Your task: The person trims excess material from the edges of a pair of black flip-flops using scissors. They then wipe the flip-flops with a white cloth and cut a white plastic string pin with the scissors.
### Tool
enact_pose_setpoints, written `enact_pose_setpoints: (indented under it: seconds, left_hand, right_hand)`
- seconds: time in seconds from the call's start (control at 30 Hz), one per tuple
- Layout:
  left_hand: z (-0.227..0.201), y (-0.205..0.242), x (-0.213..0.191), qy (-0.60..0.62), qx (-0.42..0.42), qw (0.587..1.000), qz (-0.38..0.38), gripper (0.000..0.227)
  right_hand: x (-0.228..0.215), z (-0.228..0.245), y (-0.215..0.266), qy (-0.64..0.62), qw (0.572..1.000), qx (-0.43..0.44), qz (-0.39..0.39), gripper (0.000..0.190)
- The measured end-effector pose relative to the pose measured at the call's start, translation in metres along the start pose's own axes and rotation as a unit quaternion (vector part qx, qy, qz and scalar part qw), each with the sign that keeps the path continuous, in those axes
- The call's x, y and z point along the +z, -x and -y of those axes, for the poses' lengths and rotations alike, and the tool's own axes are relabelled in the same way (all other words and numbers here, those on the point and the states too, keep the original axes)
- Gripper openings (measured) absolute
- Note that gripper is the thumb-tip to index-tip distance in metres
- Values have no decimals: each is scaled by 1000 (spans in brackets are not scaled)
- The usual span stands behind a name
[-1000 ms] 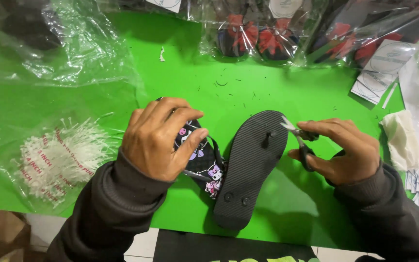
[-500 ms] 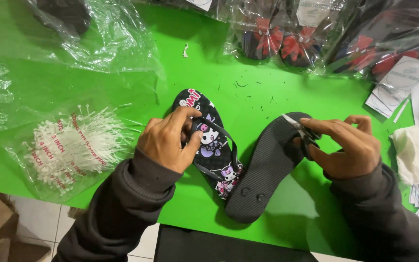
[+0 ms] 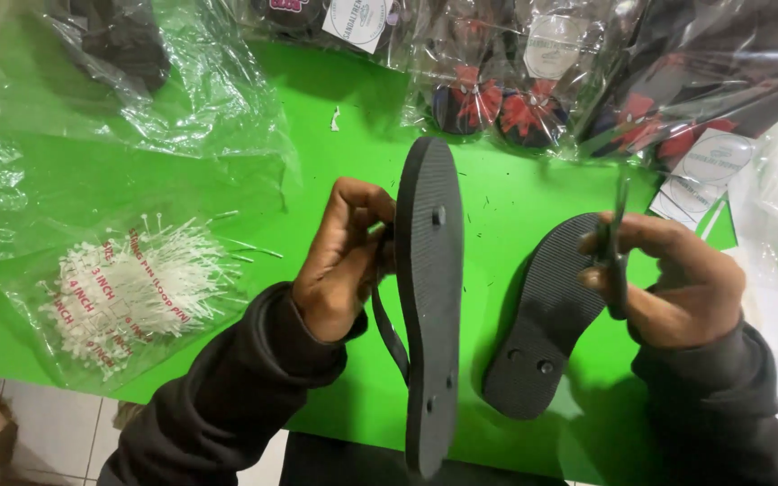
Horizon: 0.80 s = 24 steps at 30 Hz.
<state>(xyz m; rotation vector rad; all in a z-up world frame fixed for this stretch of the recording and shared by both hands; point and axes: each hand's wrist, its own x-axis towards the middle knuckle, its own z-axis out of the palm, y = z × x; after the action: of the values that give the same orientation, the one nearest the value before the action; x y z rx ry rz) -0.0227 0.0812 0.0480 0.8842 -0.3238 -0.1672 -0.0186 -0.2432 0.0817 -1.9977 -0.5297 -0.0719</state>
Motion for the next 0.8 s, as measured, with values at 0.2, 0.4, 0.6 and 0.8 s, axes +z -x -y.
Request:
enact_pose_setpoints:
  seconds: [0.2, 0.4, 0.6, 0.8]
  left_hand:
    - [58, 16, 9, 299, -106, 948, 25, 34]
    - [80, 13, -7, -35, -145, 984, -98, 19]
    - [31, -2, 8, -256, -208, 942, -61, 52]
    - [27, -1, 9, -295, -150, 939, -97, 26]
  right_hand:
    - [54, -7, -11, -274, 951, 143, -9, 53]
    - [68, -26, -15, -301, 935, 170, -80, 55]
    - [71, -59, -5, -269, 937, 175, -137, 53]
    - [81, -41, -8, -231, 960, 113, -110, 51]
